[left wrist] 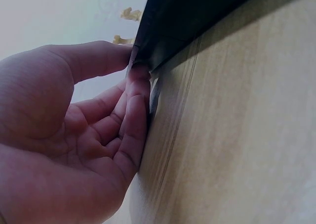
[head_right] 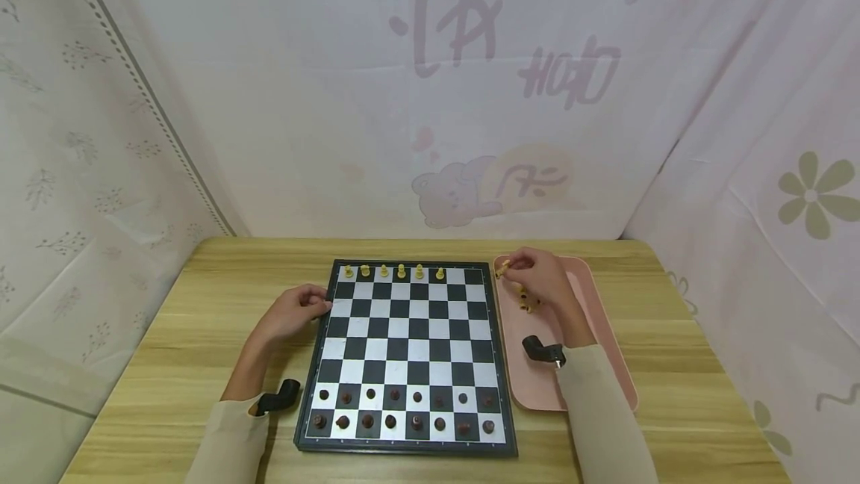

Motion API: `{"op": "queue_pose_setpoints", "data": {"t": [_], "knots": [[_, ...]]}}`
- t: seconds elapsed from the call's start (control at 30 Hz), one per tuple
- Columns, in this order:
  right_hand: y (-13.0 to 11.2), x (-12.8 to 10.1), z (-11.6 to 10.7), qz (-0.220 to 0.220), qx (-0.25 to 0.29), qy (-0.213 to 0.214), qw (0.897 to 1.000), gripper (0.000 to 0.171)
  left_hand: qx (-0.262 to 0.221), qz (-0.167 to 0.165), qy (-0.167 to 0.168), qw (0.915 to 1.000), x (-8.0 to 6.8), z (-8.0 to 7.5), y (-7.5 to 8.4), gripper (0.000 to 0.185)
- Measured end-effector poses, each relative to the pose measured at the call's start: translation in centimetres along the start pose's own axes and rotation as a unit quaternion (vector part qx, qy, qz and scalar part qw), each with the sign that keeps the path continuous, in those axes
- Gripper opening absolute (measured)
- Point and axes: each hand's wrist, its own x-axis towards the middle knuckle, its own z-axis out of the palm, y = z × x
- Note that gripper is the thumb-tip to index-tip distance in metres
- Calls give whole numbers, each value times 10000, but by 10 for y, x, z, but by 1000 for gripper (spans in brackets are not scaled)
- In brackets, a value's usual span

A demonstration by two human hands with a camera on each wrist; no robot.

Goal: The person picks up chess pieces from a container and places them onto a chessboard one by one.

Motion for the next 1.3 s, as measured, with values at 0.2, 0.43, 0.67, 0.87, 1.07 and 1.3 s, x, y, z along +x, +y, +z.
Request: {"op": "queue_pose_setpoints", "data": {"t": [0.2, 0.43, 0.67, 0.87, 1.07, 1.3], "knots": [[-14, 0, 5, -315, -273, 102, 9991, 29, -4, -12, 3, 10000, 0, 0, -2, 33], [-30, 1, 15, -489, -282, 69, 9984, 25, 3, -38, 2, 10000, -1, 0, -2, 33], [-41, 9, 28, -568, -201, -12, 9982, 20, -32, -38, 25, 10000, -1, 0, -1, 33], [-53, 15, 38, -768, -374, -100, 9963, 16, -58, -45, 5, 10000, -1, 0, -1, 33], [-64, 18, 47, -879, -950, -206, 9914, 15, -49, -11, -34, 10000, 0, -1, 0, 34], [-63, 23, 59, -932, -1496, -281, 9839, 13, -36, -40, -37, 10000, 0, -1, 1, 35]]}}
